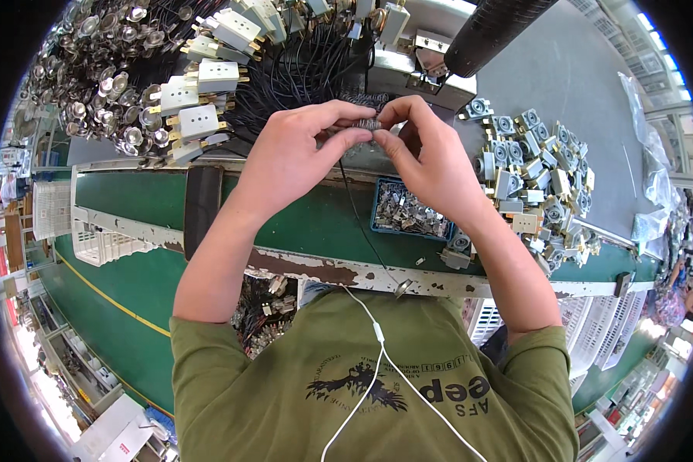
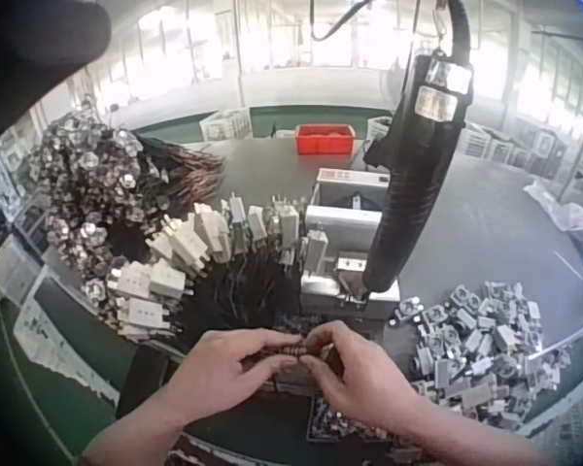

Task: Manually assemble and secure electronic components on a production line using an electric screwdriver.

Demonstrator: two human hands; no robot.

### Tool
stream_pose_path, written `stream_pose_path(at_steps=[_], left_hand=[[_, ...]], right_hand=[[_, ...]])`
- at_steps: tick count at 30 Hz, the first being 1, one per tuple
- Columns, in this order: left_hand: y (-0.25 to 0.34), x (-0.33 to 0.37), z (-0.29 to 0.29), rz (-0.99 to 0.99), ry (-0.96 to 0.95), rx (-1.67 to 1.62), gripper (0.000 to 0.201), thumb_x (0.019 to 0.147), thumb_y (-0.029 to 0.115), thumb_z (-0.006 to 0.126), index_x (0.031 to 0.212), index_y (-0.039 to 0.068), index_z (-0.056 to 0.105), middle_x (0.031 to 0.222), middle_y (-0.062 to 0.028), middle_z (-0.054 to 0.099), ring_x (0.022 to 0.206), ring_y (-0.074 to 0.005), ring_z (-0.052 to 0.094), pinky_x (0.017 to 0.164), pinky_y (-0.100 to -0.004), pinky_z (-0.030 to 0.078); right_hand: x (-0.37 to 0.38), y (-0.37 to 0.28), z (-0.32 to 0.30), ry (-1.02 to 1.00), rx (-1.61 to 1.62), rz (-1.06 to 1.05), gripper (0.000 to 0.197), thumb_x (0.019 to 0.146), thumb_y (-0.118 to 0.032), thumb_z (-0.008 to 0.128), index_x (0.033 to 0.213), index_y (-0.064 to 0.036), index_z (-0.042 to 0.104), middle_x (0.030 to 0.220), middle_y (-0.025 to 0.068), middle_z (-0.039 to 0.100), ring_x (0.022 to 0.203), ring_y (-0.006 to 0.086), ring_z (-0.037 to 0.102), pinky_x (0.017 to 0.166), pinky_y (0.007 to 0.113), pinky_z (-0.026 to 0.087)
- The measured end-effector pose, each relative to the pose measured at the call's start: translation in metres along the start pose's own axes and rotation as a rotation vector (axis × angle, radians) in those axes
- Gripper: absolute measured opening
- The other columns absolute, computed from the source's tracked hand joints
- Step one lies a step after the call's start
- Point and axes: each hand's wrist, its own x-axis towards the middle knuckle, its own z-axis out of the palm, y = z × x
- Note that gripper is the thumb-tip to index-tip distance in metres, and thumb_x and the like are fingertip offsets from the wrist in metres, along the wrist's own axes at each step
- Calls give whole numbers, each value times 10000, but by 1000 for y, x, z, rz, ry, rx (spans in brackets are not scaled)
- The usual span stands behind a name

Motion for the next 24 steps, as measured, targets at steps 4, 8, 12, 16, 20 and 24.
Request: stream_pose_path(at_steps=[4, 8, 12, 16, 20, 24], left_hand=[[-2, -1, -1, -94, -4, -214, 257, 954, 109, 726, 1205, 51, 724, 1040, -82, 769, 876, -117, 709, 767, -270, 559], [-7, -1, 1, 16, 77, -217, 275, 953, 62, 715, 1227, 73, 721, 1011, -40, 746, 918, -90, 703, 768, -252, 542], [-2, 3, 1, 131, 71, 226, 286, 940, 64, 715, 1226, 76, 712, 956, -60, 707, 835, -146, 703, 727, -277, 538], [-4, 8, 1, 214, 67, 338, 199, 921, 124, 707, 1108, 63, 728, 960, -110, 676, 844, -324, 678, 750, -409, 557], [-3, 14, -9, 265, 75, 281, 146, 924, 62, 717, 1069, 46, 722, 913, -62, 676, 719, -202, 628, 671, -327, 513], [8, 9, -24, 86, -25, 242, 117, 914, 60, 731, 1029, 40, 730, 896, -37, 688, 745, -139, 642, 674, -306, 507]], right_hand=[[1, -2, -5, -111, 92, 153, 178, 1037, -117, 627, 1147, -1, 549, 932, 53, 667, 701, 79, 525, 647, 264, 465], [4, 6, -5, -129, 215, 277, 207, 1050, -164, 614, 1158, 0, 547, 921, 57, 680, 703, 83, 539, 660, 270, 475], [4, 7, -3, 49, -213, 103, 298, 989, -149, 687, 1231, -24, 566, 958, 88, 713, 672, 134, 594, 635, 293, 498], [4, 2, 0, 42, -141, -53, 360, 913, -87, 754, 1239, -49, 606, 1011, 100, 728, 664, 181, 619, 632, 314, 511], [5, 0, -1, 70, -222, -88, 243, 927, -76, 737, 1152, -30, 660, 974, 99, 719, 682, 164, 614, 645, 300, 515], [-12, -12, -10, 6, -154, -40, 181, 931, -69, 734, 1104, -26, 703, 936, 96, 719, 712, 147, 620, 662, 294, 517]])
